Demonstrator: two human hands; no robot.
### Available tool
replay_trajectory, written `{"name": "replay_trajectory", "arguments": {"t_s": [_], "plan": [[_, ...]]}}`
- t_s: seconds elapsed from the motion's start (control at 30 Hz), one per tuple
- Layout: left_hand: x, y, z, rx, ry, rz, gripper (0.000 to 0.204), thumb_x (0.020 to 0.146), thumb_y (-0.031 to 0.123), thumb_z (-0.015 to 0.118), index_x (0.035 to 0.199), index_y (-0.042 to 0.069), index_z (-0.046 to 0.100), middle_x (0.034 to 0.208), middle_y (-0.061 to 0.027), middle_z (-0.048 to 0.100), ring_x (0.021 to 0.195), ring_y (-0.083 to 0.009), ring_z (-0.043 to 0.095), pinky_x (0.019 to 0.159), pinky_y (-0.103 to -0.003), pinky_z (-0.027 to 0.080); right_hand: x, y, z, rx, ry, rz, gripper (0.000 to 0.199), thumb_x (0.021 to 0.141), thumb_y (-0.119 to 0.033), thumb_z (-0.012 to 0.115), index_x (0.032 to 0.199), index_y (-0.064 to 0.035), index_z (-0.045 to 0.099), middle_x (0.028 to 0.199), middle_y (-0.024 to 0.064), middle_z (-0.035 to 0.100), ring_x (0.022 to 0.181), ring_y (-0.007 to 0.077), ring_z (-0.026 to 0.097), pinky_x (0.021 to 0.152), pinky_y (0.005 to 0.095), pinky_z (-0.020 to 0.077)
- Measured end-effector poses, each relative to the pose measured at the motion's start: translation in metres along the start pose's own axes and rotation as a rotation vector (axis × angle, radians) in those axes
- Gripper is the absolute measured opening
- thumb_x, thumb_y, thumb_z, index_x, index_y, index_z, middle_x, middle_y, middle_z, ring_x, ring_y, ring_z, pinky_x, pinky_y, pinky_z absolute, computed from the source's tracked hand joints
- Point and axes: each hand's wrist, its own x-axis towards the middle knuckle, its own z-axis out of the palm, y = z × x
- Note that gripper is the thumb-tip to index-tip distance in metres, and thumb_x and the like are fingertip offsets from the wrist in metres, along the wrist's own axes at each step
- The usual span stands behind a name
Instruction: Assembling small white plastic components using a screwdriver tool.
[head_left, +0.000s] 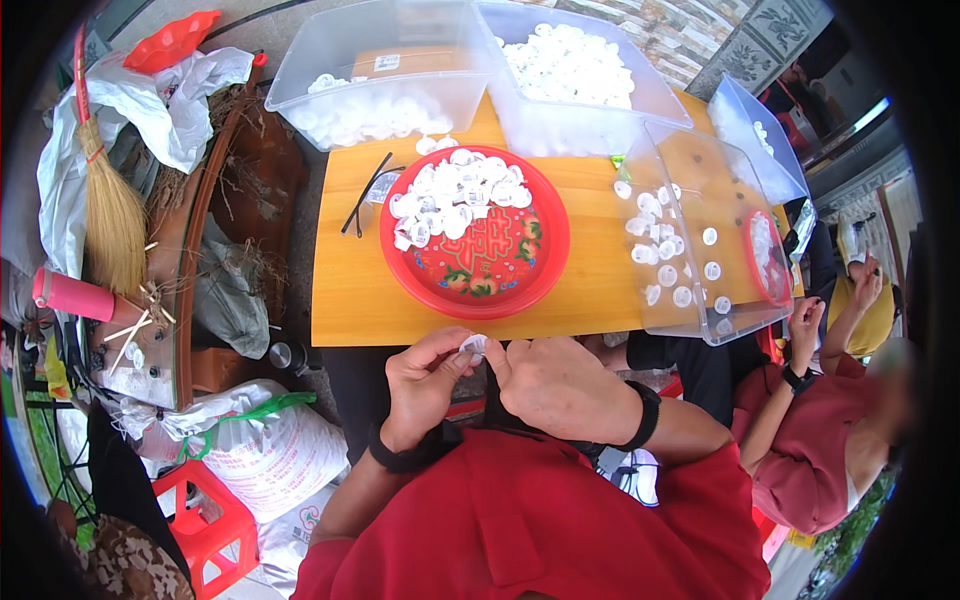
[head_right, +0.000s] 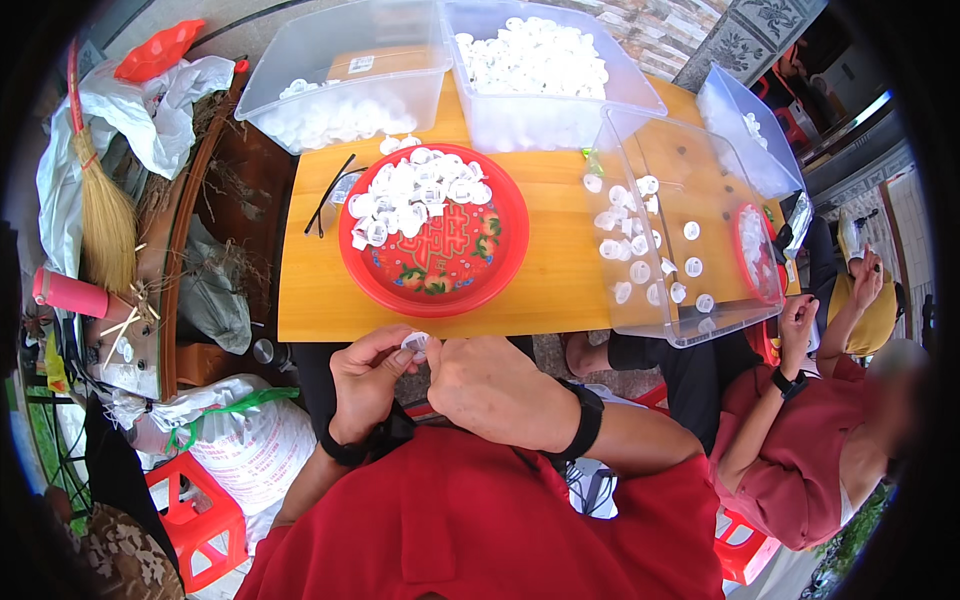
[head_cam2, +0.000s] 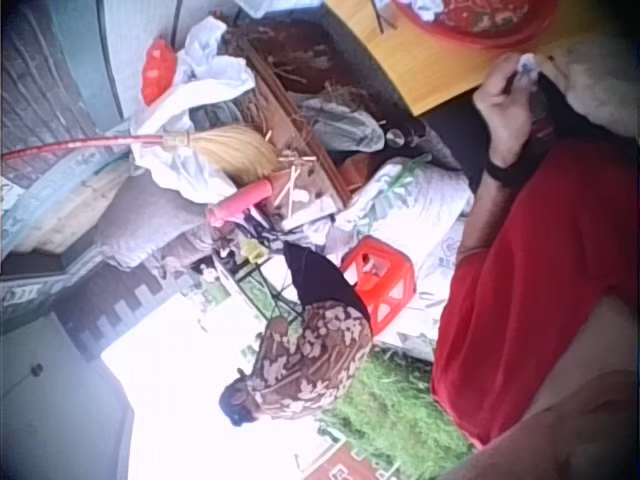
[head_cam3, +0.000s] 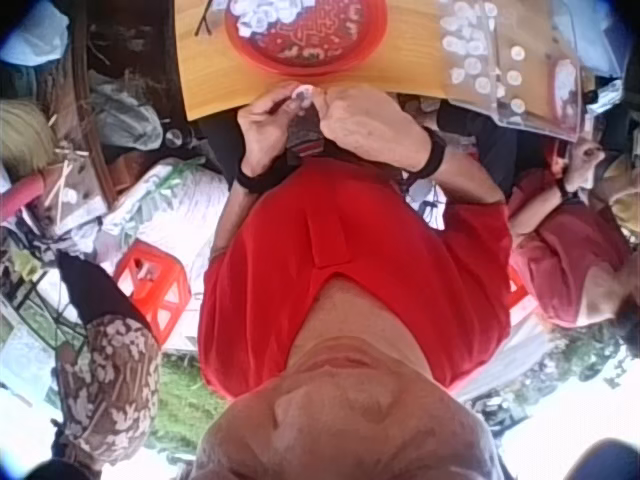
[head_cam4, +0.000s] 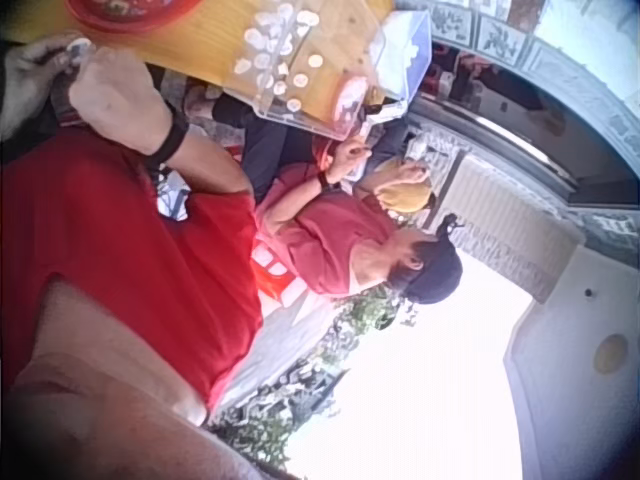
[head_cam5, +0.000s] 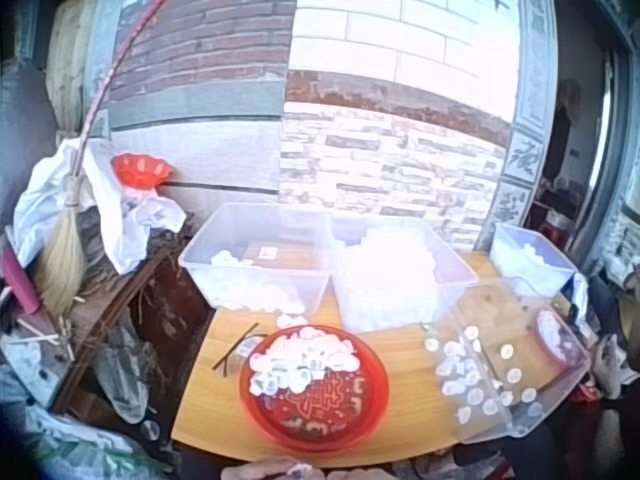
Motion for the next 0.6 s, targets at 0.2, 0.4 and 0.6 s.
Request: {"name": "replay_trajectory", "arguments": {"t_s": [0.2, 0.4, 0.6], "plan": [[0.003, -0.001, -0.001, 0.004, 0.002, -0.029, 0.023, 0.08, -0.01, 0.056, 0.103, -0.005, 0.059, 0.092, -0.0126, 0.063, 0.076, -0.0149, 0.061, 0.069, -0.026, 0.051, 0.006, -0.001, 0.006, -0.006, -0.001, -0.007, 0.018, 0.065, -0.004, 0.056, 0.078, 0.0084, 0.057, 0.06, 0.0164, 0.052, 0.055, 0.0266, 0.056, 0.046, 0.0368, 0.042], [0.006, 0.005, -0.006, -0.041, 0.021, -0.021, 0.028, 0.082, -0.009, 0.056, 0.109, -0.004, 0.056, 0.095, -0.0093, 0.062, 0.081, -0.0119, 0.059, 0.073, -0.024, 0.05, -0.009, 0.004, 0.012, 0.153, 0.171, 0.263, 0.045, 0.066, -0.003, 0.054, 0.11, 0.0055, 0.052, 0.068, 0.014, 0.052, 0.059, 0.0267, 0.055, 0.052, 0.0362, 0.0439], [0.005, 0.001, -0.008, -0.063, -0.029, 0.058, 0.029, 0.082, -0.01, 0.055, 0.11, -0.004, 0.055, 0.1, -0.0099, 0.061, 0.085, -0.0121, 0.059, 0.075, -0.024, 0.049, -0.017, -0.001, 0.012, 0.179, 0.195, 0.23, 0.047, 0.067, -0.004, 0.054, 0.112, 0.0065, 0.052, 0.073, 0.0133, 0.051, 0.064, 0.0254, 0.054, 0.056, 0.0338, 0.044]]}}
